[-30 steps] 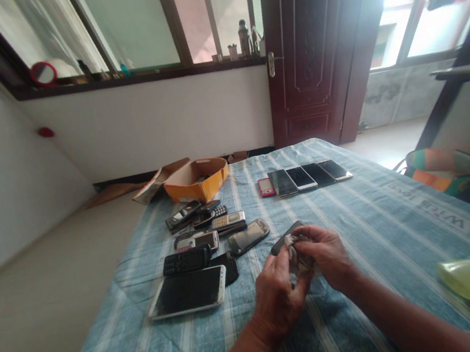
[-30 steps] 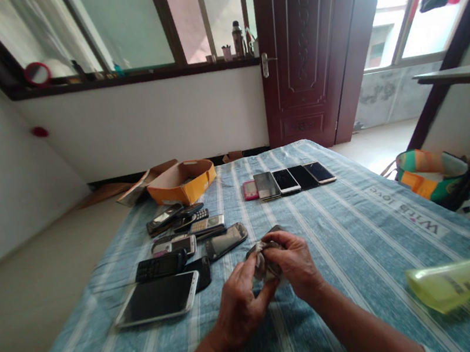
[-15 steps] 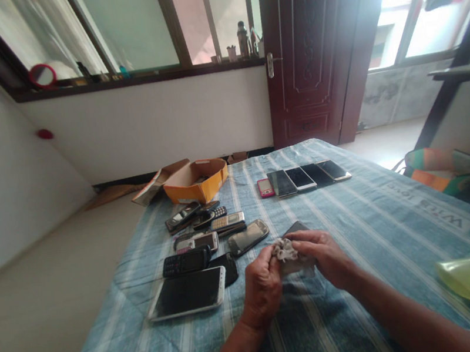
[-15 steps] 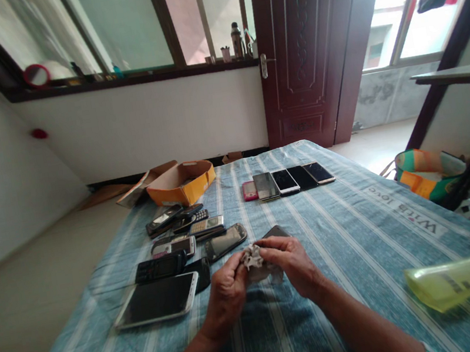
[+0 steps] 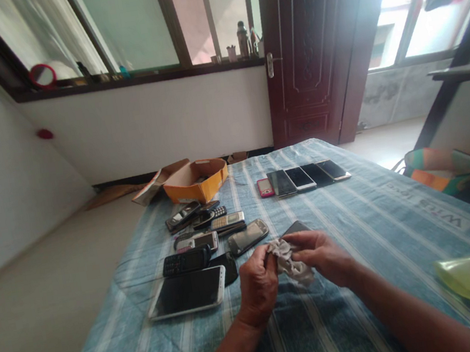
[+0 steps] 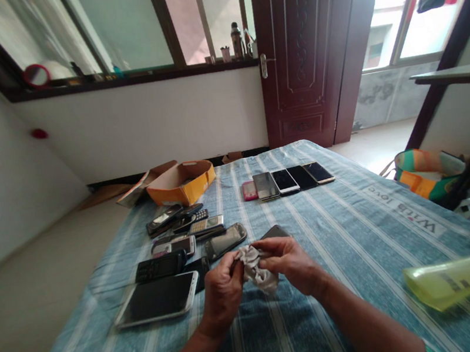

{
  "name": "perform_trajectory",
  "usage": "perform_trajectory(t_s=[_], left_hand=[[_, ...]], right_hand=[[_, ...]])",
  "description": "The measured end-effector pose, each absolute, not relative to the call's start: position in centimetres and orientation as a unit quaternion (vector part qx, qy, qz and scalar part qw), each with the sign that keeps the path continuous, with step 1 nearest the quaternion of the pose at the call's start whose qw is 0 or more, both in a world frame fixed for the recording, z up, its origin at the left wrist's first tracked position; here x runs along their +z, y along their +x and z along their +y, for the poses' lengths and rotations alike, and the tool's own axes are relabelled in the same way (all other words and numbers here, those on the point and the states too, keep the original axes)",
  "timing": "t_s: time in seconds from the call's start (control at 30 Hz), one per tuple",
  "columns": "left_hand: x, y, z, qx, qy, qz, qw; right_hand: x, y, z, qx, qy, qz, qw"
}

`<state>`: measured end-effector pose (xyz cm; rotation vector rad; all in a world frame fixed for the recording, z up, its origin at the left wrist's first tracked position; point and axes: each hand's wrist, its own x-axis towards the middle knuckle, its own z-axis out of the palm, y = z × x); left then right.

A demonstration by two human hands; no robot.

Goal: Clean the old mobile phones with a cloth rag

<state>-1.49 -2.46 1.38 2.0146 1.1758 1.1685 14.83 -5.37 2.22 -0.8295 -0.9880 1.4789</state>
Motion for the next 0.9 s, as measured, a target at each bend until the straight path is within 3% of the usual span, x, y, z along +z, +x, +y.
perform_trajectory(t_s=[0.2,0.4,0.57,0.67,0.8,0.9], left_hand=[[0.4,-1.4,-2.5,0.405,0.774,0.445,0.197],[1.8,-0.7,-3.9,0.379,0.755,0.363,0.392],[3.0,-0.4,-4.6,0.324,0.715,0.318,0.531],[2.9,-0.1,-4.6,0.336,0.679,0.315,0.573],[2.1,0.0,-4.2,0.37,0.609,0.353,0.606],[1.7,0.0,-3.8,0.385,0.556,0.353,0.647]], right_hand=[[1.2,13.4,-5.2,0.566,-0.389,-0.434,0.583],[1.5,14.1,-5.0,0.465,-0.469,-0.478,0.579],[1.3,14.9,-5.3,0.2,-0.568,-0.585,0.544],[1.3,14.7,-5.6,0.108,-0.574,-0.628,0.514],[1.4,14.5,-5.4,0.157,-0.57,-0.608,0.53],[1.6,14.6,-5.1,0.337,-0.546,-0.526,0.558]])
